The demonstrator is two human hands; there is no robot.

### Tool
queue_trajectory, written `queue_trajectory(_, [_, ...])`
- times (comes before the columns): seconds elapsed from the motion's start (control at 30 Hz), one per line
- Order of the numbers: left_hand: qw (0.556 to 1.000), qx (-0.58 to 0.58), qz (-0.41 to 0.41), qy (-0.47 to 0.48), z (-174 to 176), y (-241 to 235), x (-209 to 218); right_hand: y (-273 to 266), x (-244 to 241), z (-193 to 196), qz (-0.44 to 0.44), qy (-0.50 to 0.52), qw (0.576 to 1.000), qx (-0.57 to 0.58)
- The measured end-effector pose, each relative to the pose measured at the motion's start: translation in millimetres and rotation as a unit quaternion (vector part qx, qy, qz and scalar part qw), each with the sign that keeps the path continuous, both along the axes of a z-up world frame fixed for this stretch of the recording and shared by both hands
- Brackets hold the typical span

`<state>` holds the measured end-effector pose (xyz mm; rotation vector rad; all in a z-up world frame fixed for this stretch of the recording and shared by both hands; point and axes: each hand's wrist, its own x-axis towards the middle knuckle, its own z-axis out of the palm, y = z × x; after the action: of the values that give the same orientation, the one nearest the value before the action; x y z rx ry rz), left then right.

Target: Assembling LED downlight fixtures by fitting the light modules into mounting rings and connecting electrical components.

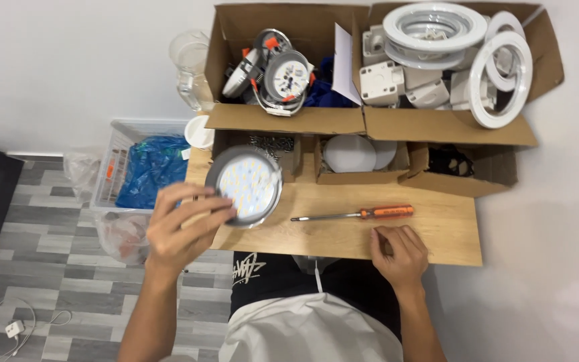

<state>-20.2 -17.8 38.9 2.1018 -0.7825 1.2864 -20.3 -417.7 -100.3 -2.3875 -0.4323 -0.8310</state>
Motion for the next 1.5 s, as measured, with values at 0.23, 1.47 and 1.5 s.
queue_trajectory(0.23, [0.98,0.099,0.014,0.174,-53,13,-54,4,2,11,0.051,-0.062,0.996,-0.026])
queue_trajectory(1.47, [0.987,0.032,-0.007,0.158,-121,-125,-35,-50,138,183,0.037,-0.124,0.985,-0.115])
queue_trajectory(1.5, [0.987,0.033,-0.007,0.158,-116,-128,-36,-55,148,183,0.037,-0.124,0.985,-0.114])
